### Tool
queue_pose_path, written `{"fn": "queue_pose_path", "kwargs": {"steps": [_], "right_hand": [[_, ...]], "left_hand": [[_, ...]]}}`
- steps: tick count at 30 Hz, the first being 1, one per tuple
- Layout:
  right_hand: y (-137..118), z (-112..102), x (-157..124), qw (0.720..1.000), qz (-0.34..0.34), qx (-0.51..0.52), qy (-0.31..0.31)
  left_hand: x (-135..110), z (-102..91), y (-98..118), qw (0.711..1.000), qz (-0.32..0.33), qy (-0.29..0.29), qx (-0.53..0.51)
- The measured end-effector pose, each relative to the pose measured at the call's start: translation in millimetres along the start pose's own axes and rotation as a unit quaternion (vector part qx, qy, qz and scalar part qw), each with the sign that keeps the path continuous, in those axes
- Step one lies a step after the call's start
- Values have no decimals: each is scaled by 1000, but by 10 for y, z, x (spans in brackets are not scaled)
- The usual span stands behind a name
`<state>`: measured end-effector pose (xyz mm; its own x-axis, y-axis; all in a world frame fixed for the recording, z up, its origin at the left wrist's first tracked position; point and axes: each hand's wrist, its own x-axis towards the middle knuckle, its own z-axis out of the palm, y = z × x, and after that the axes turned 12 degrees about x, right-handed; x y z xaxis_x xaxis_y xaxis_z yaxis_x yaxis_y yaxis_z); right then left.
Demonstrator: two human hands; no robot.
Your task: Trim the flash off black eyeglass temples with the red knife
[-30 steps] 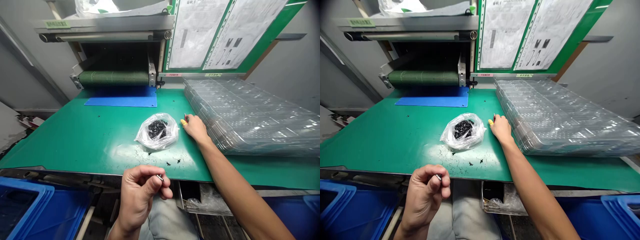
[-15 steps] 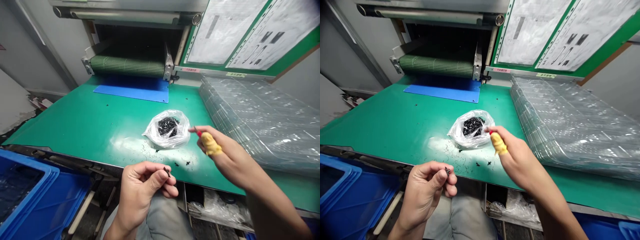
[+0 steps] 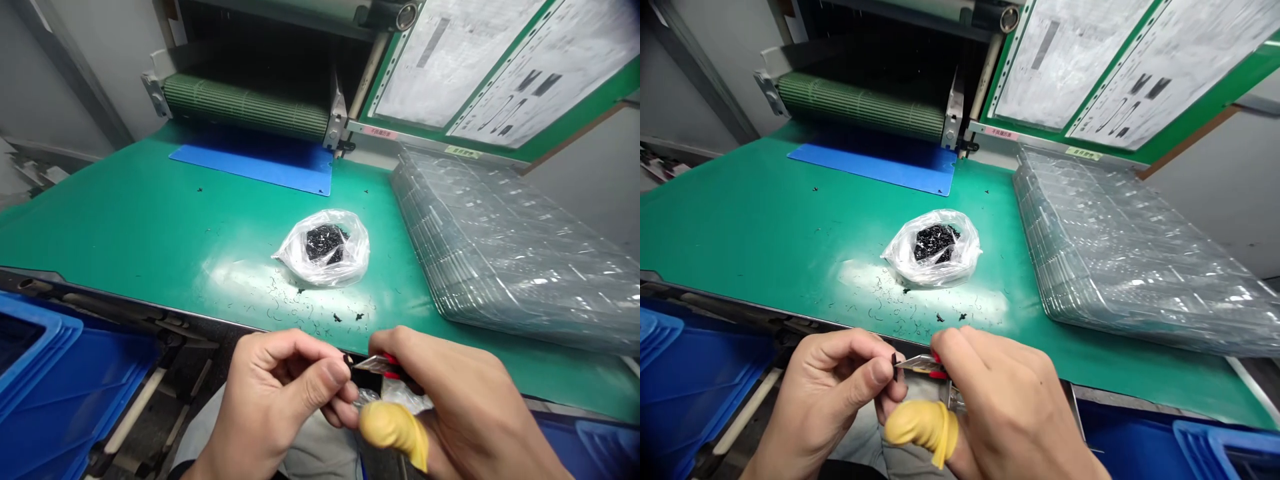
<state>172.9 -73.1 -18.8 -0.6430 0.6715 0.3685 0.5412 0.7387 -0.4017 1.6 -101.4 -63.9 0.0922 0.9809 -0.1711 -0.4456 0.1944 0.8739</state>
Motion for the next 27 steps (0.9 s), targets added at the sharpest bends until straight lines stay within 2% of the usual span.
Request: {"fn": "queue_pose_path", "kwargs": {"steps": [5, 9, 11, 19, 23, 27], "right_hand": [[-16, 87, -23, 999, 7, -35, 18], [-23, 86, -15, 1000, 9, -23, 18], [-36, 81, -14, 999, 11, -22, 22], [-57, 92, -47, 1000, 27, -3, 17], [-63, 97, -83, 999, 26, 19, 20], [-76, 119, -104, 999, 33, 30, 17]], "left_hand": [[-16, -61, 18, 992, 68, -46, 91], [-42, -76, 35, 987, 84, -28, 131], [-50, -64, 41, 980, 118, -16, 162], [-30, -56, 52, 906, 306, 15, 293], [-34, -56, 108, 892, 329, -17, 309], [-29, -72, 111, 891, 334, -13, 306]]}}
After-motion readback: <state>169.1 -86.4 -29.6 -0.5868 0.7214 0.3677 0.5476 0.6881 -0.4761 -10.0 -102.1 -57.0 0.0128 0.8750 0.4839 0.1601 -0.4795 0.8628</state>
